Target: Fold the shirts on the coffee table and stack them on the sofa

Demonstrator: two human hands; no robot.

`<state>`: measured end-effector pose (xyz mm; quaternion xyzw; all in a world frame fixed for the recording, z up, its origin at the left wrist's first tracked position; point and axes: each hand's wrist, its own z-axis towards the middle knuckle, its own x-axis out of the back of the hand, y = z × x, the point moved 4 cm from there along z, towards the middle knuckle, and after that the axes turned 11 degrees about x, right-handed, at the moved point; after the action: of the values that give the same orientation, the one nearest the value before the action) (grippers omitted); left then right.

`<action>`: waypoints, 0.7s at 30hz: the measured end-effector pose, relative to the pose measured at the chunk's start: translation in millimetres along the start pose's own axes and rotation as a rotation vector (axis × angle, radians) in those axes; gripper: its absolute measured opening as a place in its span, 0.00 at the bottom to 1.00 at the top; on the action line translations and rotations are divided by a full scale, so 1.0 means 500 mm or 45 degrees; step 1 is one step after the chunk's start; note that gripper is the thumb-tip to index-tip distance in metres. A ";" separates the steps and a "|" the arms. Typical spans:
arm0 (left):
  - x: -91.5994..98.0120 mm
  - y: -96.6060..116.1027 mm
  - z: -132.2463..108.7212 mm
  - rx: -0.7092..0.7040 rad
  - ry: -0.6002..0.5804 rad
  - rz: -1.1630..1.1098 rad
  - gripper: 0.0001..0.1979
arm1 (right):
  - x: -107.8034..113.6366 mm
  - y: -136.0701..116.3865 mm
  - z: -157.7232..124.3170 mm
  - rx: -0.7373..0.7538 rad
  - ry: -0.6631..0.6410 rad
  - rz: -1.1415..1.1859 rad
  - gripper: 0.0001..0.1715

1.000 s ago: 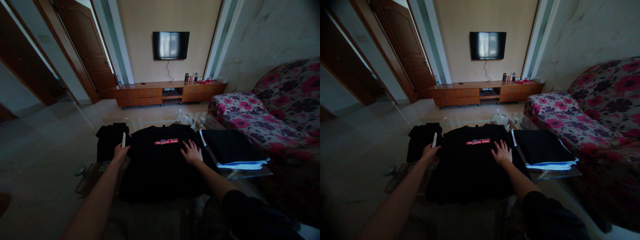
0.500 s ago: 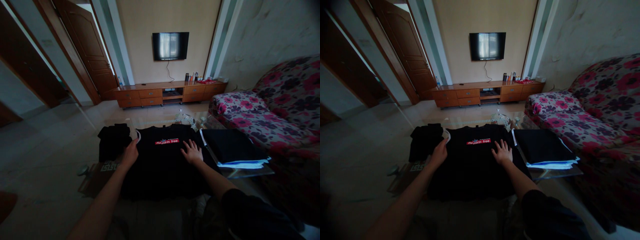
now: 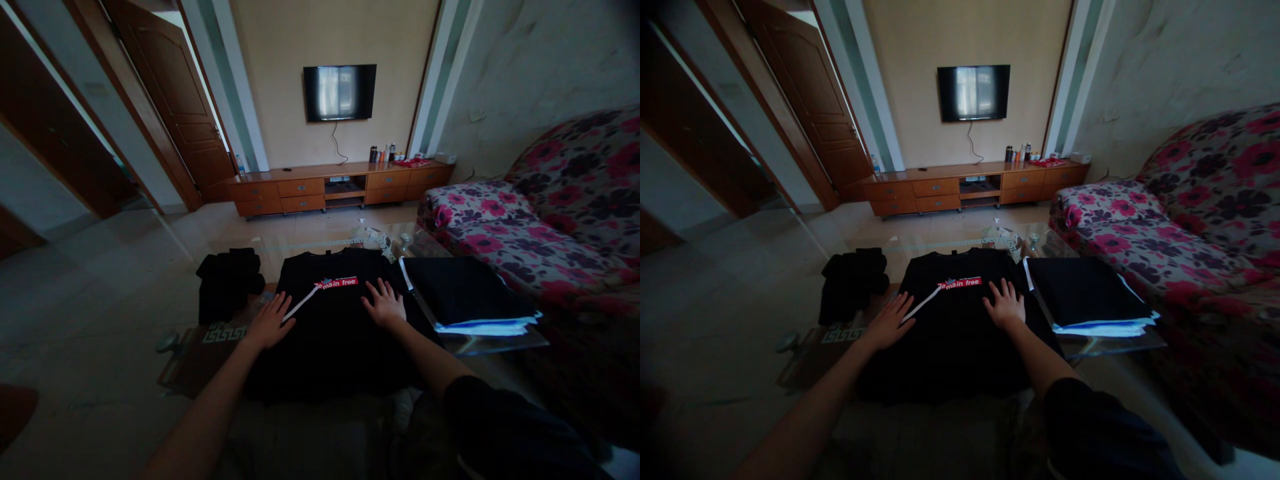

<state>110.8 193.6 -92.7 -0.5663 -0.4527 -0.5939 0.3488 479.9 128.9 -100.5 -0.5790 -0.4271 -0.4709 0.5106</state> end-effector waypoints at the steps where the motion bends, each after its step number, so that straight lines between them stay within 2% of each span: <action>1: -0.002 0.000 0.001 0.026 -0.001 0.006 0.38 | -0.001 0.000 0.000 0.004 0.000 0.001 0.41; 8: -0.009 -0.022 0.008 0.177 0.023 0.014 0.39 | -0.001 0.003 -0.001 0.021 -0.022 0.001 0.41; 14: -0.011 -0.042 0.001 0.306 -0.141 -0.068 0.43 | -0.008 -0.006 -0.003 0.065 -0.042 -0.005 0.41; 16: -0.004 -0.040 -0.003 0.380 -0.148 -0.060 0.41 | -0.014 -0.017 -0.007 0.072 -0.044 -0.008 0.41; 19: 0.019 -0.022 -0.003 0.400 0.050 0.031 0.37 | -0.022 -0.035 -0.016 0.079 -0.039 0.010 0.41; 21: 0.033 -0.002 0.002 0.303 0.221 0.066 0.36 | -0.023 -0.045 -0.019 0.082 -0.047 0.033 0.41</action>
<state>108.4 196.3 -76.8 -0.4791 -0.4733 -0.5735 0.4664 454.8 121.8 -107.4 -0.5764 -0.4438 -0.4395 0.5270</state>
